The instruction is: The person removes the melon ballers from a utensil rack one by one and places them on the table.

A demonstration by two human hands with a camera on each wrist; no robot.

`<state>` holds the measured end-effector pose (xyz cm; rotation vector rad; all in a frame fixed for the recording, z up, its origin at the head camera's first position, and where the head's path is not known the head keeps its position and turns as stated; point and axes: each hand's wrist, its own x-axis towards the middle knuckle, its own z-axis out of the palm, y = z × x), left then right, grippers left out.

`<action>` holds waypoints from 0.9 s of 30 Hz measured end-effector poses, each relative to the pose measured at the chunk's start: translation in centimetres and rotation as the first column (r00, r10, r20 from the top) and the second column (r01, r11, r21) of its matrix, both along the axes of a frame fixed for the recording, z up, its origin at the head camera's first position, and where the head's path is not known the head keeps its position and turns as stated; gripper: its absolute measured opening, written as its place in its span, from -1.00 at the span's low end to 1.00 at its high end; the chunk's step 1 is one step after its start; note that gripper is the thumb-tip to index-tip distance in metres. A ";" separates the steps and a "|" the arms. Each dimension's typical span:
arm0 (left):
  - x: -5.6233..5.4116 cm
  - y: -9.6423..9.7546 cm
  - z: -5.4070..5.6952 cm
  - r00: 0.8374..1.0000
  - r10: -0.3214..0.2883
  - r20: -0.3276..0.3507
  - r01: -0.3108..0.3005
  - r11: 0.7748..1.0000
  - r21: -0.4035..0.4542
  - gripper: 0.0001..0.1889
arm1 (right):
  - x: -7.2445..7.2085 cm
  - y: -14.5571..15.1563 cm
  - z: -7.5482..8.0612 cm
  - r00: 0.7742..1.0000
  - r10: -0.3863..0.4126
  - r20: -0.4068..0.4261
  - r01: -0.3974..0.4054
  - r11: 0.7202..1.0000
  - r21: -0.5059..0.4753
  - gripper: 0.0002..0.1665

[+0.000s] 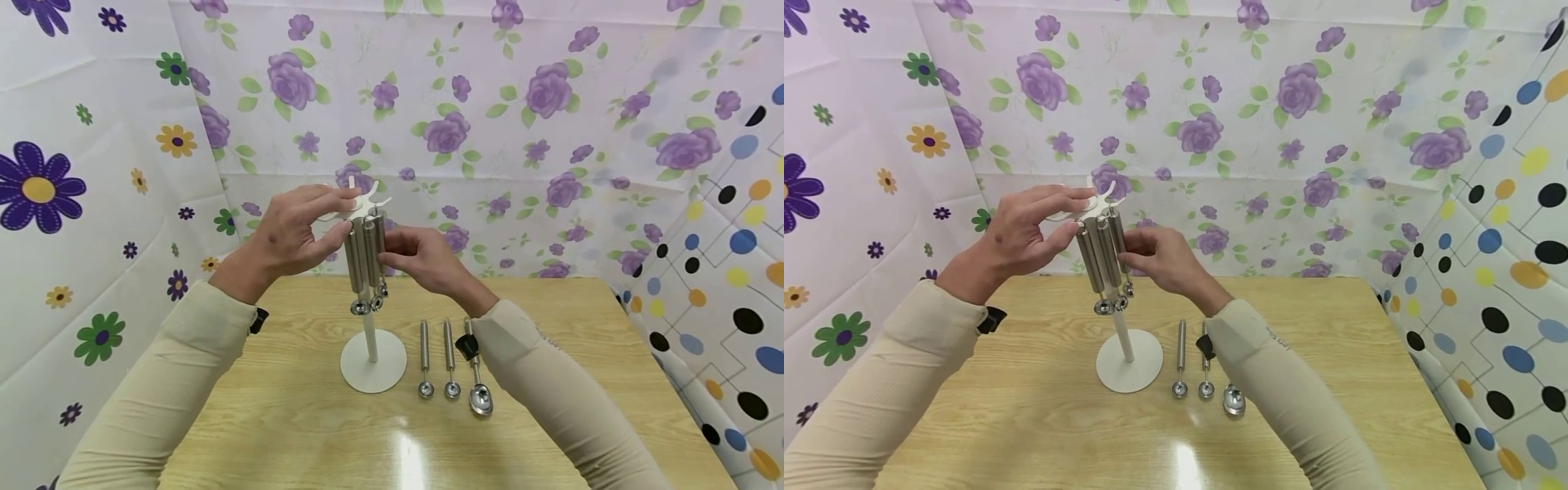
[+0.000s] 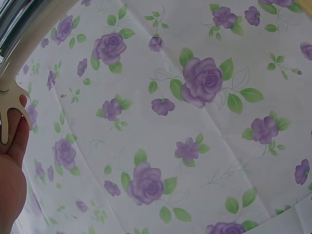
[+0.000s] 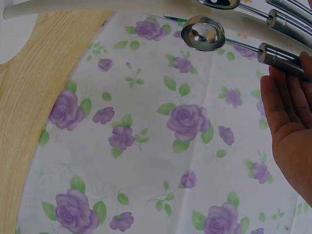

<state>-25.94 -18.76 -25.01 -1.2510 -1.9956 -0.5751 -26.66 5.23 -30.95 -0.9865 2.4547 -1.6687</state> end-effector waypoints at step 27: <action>0.1 0.2 0.0 1.000 0.017 -0.020 -0.017 1.000 -0.003 -0.65 | 0.3 3.3 -1.0 0.994 -0.110 -0.021 0.111 0.989 0.092 -0.76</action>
